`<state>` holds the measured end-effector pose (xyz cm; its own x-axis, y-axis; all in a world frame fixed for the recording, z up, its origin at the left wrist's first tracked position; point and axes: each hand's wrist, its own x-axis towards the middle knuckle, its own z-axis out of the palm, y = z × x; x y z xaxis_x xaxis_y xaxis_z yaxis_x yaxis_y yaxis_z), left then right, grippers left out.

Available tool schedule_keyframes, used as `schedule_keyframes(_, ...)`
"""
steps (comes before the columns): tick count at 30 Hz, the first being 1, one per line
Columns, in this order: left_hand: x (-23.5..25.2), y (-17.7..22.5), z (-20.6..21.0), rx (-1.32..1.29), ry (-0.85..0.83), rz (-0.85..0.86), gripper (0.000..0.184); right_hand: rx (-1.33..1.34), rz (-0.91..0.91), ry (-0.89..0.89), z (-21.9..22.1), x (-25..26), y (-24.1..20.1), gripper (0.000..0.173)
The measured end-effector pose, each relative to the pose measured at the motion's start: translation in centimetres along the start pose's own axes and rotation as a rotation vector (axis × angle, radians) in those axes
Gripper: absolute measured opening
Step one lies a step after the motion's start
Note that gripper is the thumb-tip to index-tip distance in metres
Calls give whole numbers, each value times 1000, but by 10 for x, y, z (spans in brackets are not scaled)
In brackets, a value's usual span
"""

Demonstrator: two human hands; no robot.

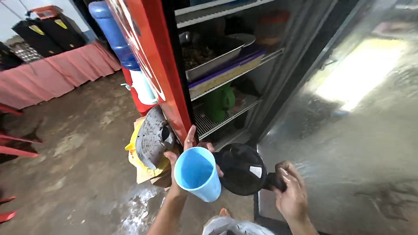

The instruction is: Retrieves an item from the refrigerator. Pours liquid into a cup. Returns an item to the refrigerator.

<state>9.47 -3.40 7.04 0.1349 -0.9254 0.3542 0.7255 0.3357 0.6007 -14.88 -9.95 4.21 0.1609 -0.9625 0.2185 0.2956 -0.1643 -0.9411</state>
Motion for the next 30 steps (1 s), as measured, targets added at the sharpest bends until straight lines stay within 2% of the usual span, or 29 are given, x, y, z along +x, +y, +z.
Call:
schedule_keyframes(3,9,-5,-18,-93,-5,-2,97,-1,45,85,-1,5,0,23)
schedule_keyframes(5,13,2,-8,-56,6,13,93,-25,19,115,-2,7,0,23)
schedule_keyframes(7,19,5,13,15,-75,5,93,-46,-26,70,-4,7,-1,19)
schedule_keyframes(9,23,6,33,158,-213,-88,96,-60,-73,-8,-7,7,1,22)
schedule_keyframes(11,34,17,43,468,-463,-271,104,-62,-83,-30,-8,7,5,23)
schedule_keyframes(13,51,25,49,696,-707,-459,111,-94,-83,16,-6,7,6,22)
schedule_keyframes(15,55,24,53,722,-804,-571,111,-166,-94,94,-3,5,9,17)
schedule_keyframes(19,29,9,55,583,-696,-579,110,-235,-125,152,-2,-6,19,18)
schedule_keyframes(25,-6,-3,56,356,-400,-562,107,-271,-99,120,-12,-31,42,24)
schedule_keyframes(30,-14,-4,67,308,-157,-560,105,-228,-124,104,-9,-35,50,26)
